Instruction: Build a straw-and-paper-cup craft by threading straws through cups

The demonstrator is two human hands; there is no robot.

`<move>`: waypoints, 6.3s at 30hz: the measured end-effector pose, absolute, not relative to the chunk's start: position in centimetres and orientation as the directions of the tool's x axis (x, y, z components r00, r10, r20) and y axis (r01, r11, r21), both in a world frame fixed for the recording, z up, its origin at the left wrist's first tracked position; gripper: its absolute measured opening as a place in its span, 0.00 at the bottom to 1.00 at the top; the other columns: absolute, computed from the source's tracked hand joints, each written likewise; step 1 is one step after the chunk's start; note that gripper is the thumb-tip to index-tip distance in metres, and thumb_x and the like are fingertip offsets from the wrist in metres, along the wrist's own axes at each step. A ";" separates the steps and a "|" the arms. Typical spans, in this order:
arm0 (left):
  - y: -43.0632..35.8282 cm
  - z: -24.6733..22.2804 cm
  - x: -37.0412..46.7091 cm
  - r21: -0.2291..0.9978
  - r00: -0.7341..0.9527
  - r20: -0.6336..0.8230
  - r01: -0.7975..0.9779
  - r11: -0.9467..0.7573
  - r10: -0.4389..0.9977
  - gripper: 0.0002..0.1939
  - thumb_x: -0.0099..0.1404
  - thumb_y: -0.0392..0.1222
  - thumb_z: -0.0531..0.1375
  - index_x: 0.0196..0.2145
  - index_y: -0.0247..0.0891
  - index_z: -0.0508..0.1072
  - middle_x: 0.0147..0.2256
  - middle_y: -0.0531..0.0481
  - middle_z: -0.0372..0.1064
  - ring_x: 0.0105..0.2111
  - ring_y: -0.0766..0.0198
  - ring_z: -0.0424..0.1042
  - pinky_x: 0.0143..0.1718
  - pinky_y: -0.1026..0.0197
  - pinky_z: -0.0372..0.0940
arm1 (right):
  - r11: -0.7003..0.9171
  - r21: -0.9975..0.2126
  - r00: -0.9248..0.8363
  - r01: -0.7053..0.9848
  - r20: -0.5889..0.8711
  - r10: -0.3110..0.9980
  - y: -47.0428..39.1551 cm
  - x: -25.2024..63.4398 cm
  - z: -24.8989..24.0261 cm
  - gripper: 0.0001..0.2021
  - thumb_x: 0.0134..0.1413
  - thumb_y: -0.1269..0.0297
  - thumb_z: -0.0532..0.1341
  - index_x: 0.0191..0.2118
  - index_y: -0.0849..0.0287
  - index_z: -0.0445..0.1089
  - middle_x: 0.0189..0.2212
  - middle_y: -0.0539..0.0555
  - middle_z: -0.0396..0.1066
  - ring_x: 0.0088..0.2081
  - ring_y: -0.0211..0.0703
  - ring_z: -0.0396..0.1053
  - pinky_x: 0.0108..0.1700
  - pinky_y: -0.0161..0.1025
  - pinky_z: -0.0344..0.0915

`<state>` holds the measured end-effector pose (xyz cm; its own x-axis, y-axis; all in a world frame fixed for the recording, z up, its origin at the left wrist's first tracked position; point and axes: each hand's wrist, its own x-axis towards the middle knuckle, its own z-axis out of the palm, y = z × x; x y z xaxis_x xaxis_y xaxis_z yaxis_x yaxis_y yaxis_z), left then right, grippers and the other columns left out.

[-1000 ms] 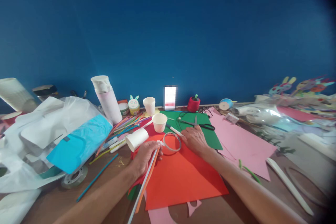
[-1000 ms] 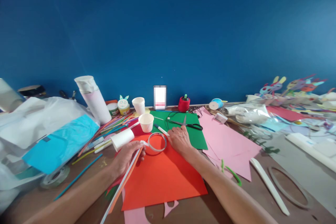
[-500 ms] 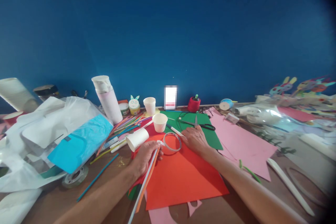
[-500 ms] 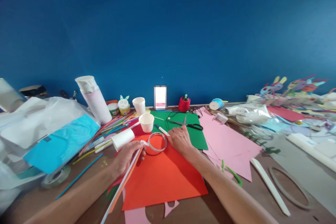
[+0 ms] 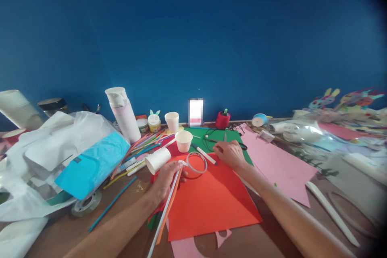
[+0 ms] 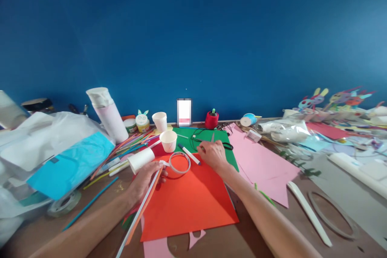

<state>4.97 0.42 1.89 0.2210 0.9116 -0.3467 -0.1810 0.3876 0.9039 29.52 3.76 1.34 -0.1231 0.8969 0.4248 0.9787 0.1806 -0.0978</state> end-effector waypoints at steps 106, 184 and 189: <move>2.3 0.2 3.9 0.829 0.240 -0.301 -0.412 0.378 0.923 0.08 0.55 0.41 0.58 0.31 0.33 0.69 0.29 0.45 0.71 0.30 0.63 0.72 0.29 0.64 0.66 | 0.572 -0.340 -0.646 0.747 -0.167 0.745 -1.8 27.8 5.9 0.20 0.39 0.66 0.57 0.43 0.51 0.68 0.34 0.53 0.68 0.37 0.45 0.62 0.37 0.38 0.55; 2.6 0.4 3.7 0.767 0.270 -0.340 -0.475 0.432 0.901 0.03 0.51 0.34 0.59 0.25 0.34 0.66 0.17 0.56 0.62 0.16 0.73 0.63 0.19 0.69 0.60 | -0.143 -0.985 -0.681 0.096 -0.170 0.713 -2.3 30.5 3.6 0.19 0.44 0.59 0.57 0.43 0.63 0.58 0.30 0.56 0.68 0.31 0.43 0.68 0.31 0.38 0.62; 2.4 0.5 3.7 0.777 0.258 -0.341 -0.463 0.426 0.904 0.04 0.50 0.34 0.59 0.26 0.33 0.67 0.17 0.56 0.63 0.16 0.73 0.63 0.19 0.69 0.60 | -0.216 -0.976 -0.681 -0.041 -0.131 0.721 -3.3 27.5 3.0 0.22 0.49 0.47 0.53 0.38 0.63 0.58 0.25 0.54 0.66 0.23 0.38 0.65 0.26 0.36 0.60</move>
<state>3.67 2.41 0.47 0.2584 0.9038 -0.3412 -0.4631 0.4258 0.7773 27.45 -3.33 2.96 -0.6806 0.7210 -0.1306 -0.0412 -0.2156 -0.9756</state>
